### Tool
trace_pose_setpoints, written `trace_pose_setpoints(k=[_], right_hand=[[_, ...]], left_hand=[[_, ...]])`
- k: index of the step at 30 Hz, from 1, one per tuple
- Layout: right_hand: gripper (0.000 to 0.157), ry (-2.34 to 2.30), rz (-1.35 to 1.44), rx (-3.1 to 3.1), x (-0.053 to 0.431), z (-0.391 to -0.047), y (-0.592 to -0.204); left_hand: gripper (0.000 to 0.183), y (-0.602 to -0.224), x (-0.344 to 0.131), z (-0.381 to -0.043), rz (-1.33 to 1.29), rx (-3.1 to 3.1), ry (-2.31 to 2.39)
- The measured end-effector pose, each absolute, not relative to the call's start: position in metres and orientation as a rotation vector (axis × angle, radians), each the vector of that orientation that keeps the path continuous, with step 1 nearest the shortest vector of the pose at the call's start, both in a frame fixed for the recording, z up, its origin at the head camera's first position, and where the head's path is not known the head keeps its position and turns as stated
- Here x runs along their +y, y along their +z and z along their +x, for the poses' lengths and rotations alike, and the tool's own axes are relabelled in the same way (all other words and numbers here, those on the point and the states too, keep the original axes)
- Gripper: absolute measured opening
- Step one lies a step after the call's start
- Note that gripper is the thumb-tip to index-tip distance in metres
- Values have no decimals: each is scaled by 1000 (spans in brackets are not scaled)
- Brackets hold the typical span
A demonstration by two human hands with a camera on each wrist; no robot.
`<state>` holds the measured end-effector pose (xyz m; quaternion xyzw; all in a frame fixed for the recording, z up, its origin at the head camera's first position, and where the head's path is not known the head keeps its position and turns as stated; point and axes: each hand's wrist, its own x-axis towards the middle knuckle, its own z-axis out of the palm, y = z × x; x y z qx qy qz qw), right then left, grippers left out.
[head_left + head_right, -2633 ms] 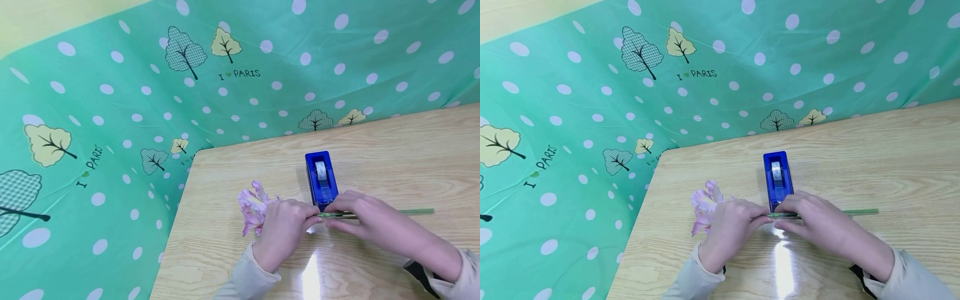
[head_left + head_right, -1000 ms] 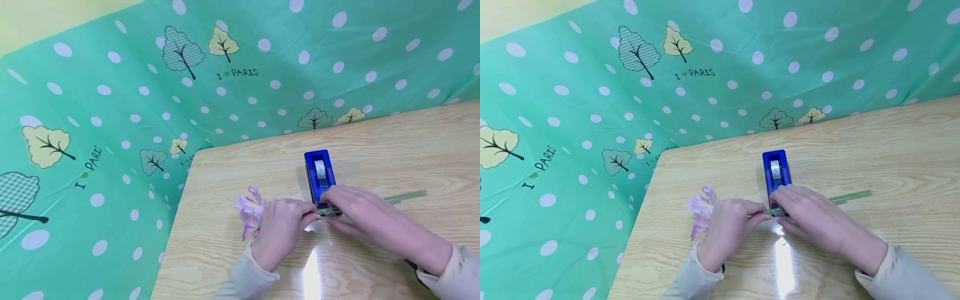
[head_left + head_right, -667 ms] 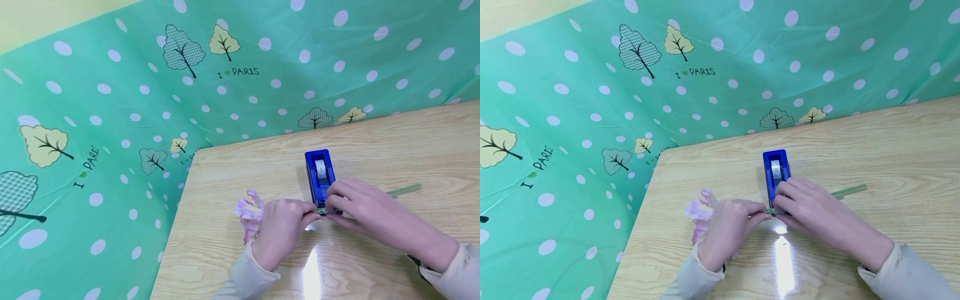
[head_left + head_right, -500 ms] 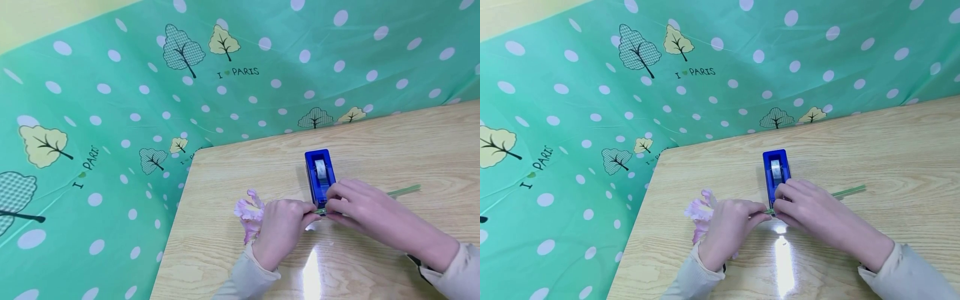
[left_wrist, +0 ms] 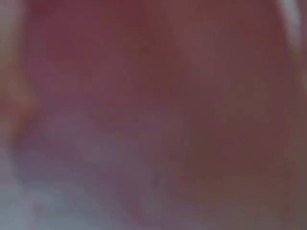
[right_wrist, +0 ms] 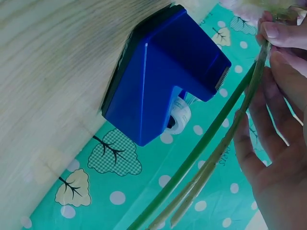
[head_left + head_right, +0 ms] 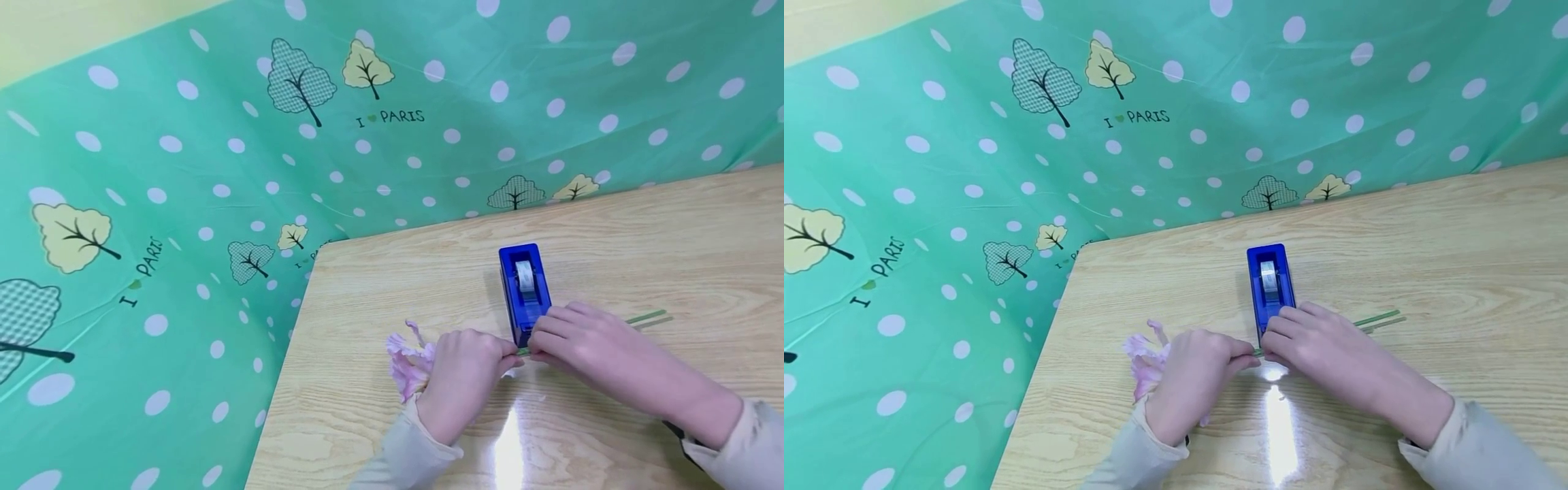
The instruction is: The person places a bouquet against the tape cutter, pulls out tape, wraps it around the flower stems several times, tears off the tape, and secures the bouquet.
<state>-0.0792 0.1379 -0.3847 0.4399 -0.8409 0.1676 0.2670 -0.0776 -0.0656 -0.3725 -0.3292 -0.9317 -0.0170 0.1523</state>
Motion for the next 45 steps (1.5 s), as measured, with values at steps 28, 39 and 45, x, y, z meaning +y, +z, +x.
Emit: trace_pose_setpoints(k=[28, 39, 45], right_hand=[[17, 675, 965, -2486, 150, -83, -377], [13, 814, 960, -2519, 147, -80, -381], [14, 889, 945, -2560, 146, -78, -381]], left_hand=[[11, -363, -63, -68, -1029, -2687, -103], [11, -352, -79, -78, -915, -2628, -223], [12, -348, -82, -79, -887, -2616, -250]])
